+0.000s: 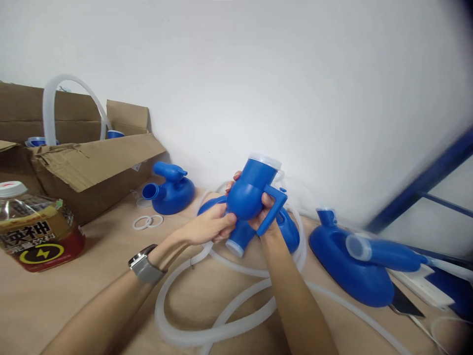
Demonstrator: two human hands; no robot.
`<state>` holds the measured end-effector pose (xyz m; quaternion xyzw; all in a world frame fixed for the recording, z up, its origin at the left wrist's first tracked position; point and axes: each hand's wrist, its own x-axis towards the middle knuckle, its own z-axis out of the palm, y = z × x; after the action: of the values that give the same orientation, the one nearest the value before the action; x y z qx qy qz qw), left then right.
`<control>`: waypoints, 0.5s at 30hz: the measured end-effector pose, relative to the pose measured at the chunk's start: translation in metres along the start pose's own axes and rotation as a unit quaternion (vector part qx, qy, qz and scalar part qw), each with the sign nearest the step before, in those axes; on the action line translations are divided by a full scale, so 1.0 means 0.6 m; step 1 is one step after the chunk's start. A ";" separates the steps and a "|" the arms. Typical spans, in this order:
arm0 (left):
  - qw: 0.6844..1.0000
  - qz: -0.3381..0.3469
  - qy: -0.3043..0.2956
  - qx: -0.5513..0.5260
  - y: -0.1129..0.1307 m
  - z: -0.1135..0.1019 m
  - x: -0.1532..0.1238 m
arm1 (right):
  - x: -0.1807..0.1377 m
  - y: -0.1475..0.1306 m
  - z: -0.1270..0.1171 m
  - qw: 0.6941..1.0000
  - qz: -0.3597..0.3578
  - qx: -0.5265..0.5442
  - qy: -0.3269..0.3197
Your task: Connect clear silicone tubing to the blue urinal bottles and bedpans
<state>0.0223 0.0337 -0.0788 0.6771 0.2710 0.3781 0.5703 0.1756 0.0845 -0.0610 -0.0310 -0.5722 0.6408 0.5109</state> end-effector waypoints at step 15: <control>0.991 -0.007 0.096 -0.097 -0.003 0.022 0.015 | 0.007 0.011 -0.006 0.998 -0.036 0.034 0.027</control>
<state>0.0386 0.0335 -0.0795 0.5770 0.2915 0.4617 0.6074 0.1716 0.0913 -0.0651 -0.0100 -0.5368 0.6400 0.5497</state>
